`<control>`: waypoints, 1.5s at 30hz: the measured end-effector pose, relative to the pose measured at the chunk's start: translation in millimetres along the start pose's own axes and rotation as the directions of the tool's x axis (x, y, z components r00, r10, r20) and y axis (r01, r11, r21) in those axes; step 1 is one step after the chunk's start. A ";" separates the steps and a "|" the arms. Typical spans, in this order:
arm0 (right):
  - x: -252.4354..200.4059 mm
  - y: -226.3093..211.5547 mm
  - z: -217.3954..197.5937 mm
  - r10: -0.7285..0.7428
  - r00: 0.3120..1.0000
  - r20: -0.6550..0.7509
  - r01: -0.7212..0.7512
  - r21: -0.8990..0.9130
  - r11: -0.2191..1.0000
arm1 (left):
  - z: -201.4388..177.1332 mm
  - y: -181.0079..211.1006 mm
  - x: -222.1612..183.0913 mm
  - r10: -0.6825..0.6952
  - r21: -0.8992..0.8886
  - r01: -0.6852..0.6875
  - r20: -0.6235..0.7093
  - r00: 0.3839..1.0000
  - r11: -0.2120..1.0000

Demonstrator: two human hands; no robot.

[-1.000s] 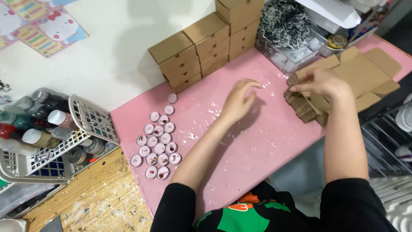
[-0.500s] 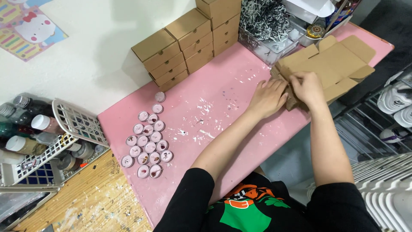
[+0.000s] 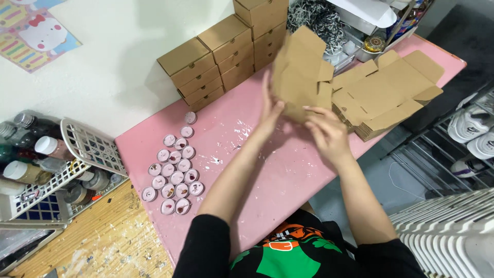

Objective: The person is packaging small pink wax melts into cardboard boxes, adding shredded paper filler and placing them in plastic bags before sealing the boxes.

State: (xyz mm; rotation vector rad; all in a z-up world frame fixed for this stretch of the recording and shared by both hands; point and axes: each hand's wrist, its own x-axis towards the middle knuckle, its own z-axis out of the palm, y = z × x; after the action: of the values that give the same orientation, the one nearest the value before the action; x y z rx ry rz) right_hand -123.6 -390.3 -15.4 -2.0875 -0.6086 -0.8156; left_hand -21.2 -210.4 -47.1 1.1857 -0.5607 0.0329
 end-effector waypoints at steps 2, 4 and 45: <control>3.5 -3.2 9.5 0.003 0.992 0.123 -0.014 0.089 0.996 | -34.1 1.9 -15.6 0.065 0.106 -0.064 -0.004 0.998 0.992; 7.2 -5.1 19.9 -0.003 0.969 0.246 -0.041 0.175 0.984 | -56.2 8.8 -31.1 0.124 0.212 -0.121 -0.002 0.992 0.970; -28.3 68.1 76.8 0.559 0.763 0.325 -0.558 0.768 0.314 | -77.0 28.6 -110.5 -0.077 0.136 0.053 0.176 0.981 0.989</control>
State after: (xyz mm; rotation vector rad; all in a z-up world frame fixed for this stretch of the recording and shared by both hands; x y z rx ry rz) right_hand -72.2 -370.5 -106.6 -1.1958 -0.1345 -0.0226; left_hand -95.0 -102.3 -89.6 1.3424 -0.6870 -0.0967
